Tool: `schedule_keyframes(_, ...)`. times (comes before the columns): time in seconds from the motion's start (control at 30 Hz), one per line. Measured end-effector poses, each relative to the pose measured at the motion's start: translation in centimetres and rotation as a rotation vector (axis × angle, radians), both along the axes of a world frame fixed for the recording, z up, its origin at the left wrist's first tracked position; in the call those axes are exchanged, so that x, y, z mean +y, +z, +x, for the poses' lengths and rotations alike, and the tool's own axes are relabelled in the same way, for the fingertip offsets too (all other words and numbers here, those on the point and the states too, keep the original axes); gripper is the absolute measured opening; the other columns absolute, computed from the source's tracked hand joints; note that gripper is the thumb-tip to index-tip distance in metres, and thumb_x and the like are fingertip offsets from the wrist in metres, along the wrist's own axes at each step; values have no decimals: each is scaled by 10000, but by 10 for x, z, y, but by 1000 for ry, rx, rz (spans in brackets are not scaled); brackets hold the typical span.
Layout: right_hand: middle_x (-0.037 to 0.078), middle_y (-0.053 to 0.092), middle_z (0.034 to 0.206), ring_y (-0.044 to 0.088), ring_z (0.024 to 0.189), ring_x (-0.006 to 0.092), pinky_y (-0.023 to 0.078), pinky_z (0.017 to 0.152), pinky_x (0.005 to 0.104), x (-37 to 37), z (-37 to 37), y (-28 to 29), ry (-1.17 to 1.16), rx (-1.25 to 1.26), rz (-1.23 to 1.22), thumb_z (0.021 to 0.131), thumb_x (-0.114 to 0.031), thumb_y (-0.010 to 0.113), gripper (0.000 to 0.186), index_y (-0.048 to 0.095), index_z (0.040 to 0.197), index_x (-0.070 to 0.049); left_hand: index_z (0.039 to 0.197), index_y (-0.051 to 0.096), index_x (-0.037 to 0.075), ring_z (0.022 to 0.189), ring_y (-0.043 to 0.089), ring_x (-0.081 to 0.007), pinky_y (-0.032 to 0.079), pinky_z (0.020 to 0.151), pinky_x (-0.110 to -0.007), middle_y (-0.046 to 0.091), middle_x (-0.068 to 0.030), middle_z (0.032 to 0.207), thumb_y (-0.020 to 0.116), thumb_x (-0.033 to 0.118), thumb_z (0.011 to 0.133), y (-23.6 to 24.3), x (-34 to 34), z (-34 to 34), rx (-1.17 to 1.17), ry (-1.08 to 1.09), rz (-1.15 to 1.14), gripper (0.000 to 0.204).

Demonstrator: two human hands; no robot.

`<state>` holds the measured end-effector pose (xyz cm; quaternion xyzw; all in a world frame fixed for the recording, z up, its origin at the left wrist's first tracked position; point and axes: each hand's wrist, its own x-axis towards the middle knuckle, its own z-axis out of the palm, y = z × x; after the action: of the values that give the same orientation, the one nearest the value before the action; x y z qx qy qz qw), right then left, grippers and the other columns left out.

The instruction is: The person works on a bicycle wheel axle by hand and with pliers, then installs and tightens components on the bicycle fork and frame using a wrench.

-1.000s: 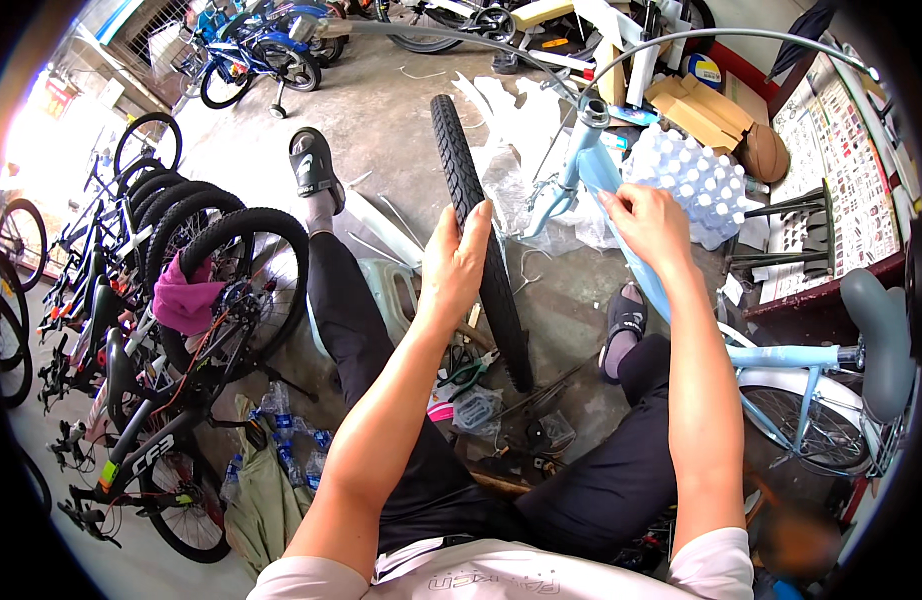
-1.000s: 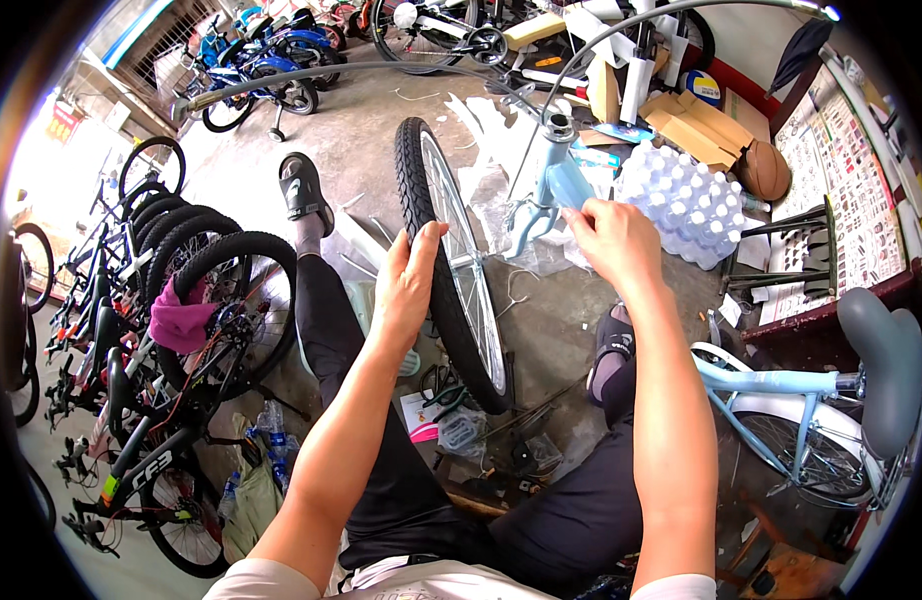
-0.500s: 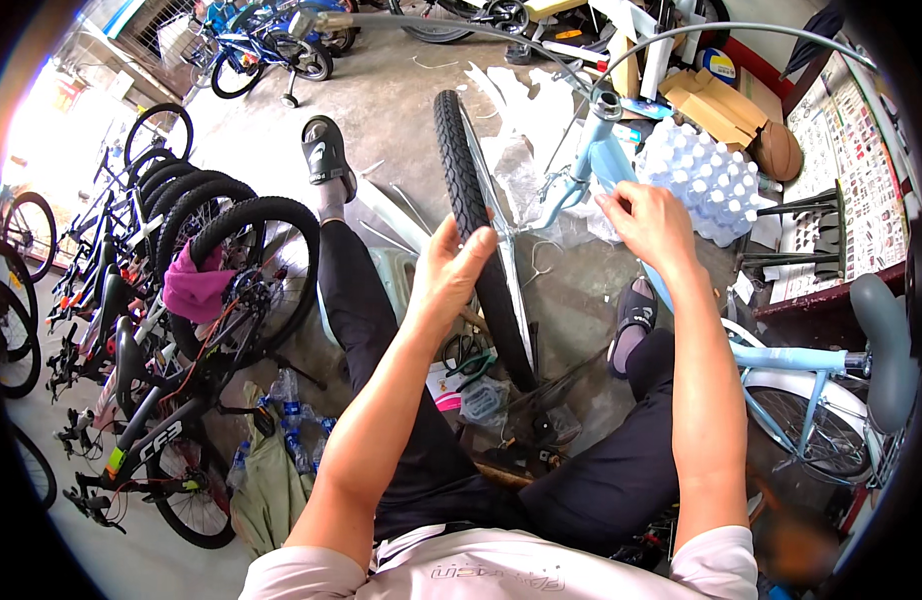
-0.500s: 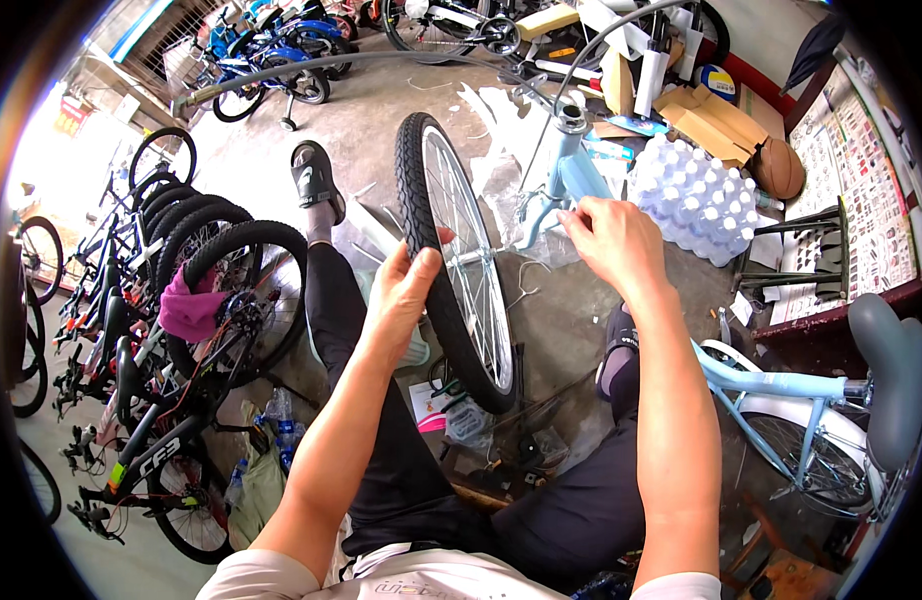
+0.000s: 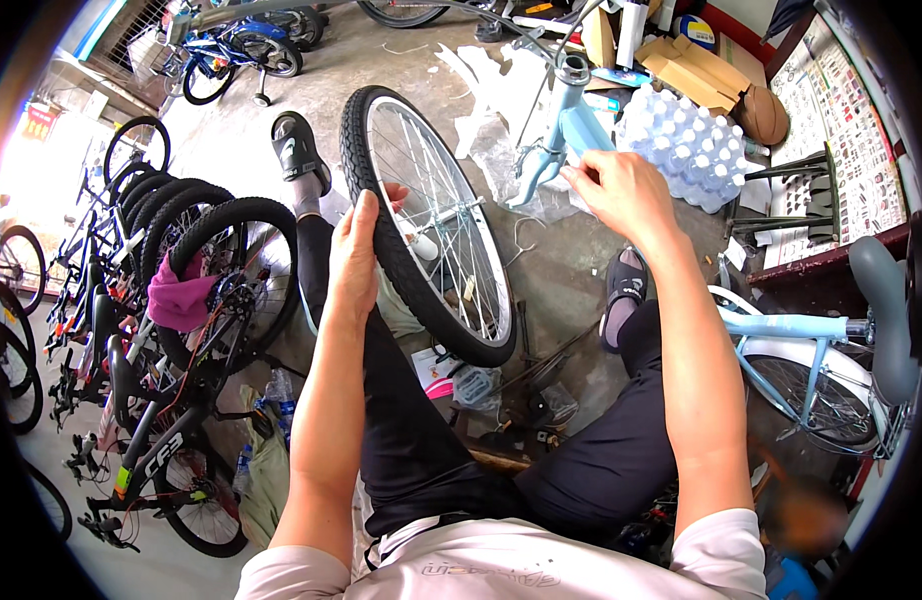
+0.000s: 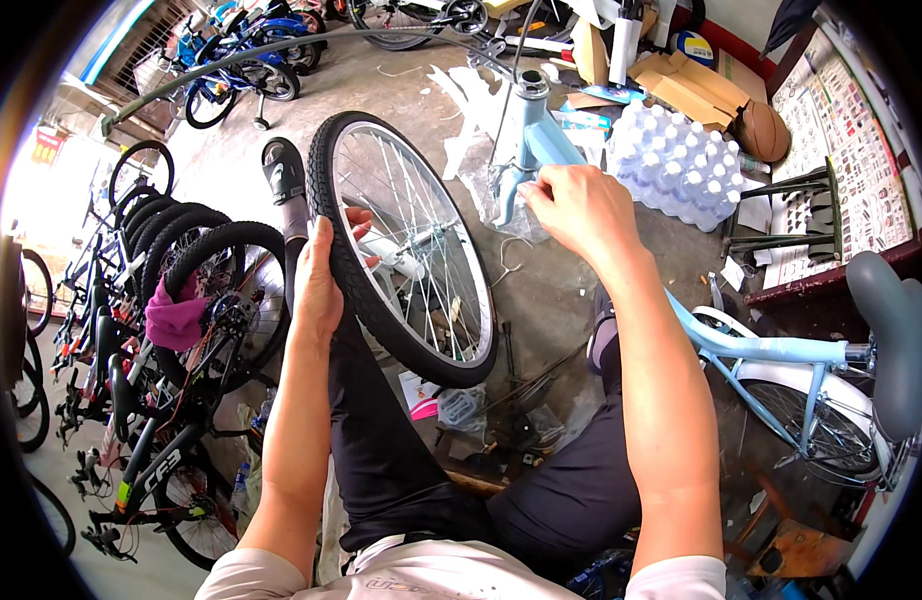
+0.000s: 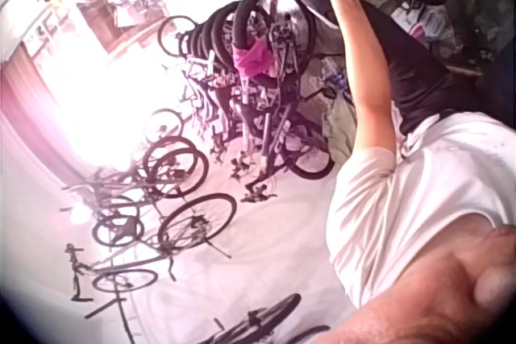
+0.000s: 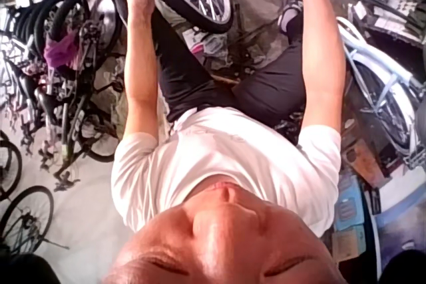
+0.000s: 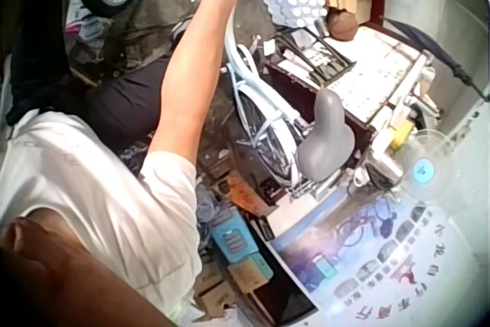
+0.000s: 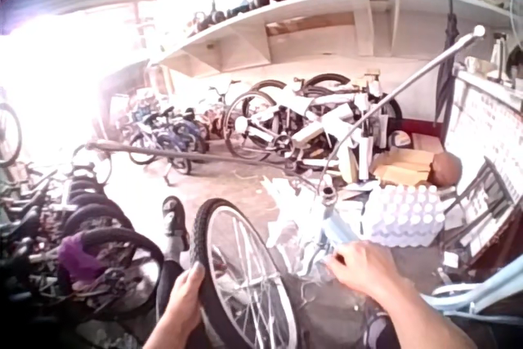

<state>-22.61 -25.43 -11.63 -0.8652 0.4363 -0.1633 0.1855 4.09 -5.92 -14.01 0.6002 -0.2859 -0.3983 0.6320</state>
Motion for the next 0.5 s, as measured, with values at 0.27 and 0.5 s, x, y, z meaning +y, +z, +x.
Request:
schedule_keyframes(0.27, 126, 723, 782, 713, 796, 340, 545, 698, 453, -7, 7, -11, 11, 22, 17, 927, -472, 648, 372, 747, 863, -118, 1014, 665, 23, 994, 702, -246, 570, 738, -313, 706, -92, 946, 659, 380, 948, 20, -74, 60, 242, 115, -30, 363)
schedule_keyframes(0.5, 161, 682, 742, 675, 747, 371, 490, 634, 457, -3, 7, 3, 75, -12, -46, 927, -429, 655, 382, 702, 825, -65, 1018, 676, -42, 1050, 700, -296, 612, 879, -378, 717, -167, 1035, 640, 351, 960, 239, 9, 140, -25, -216, -14, 399)
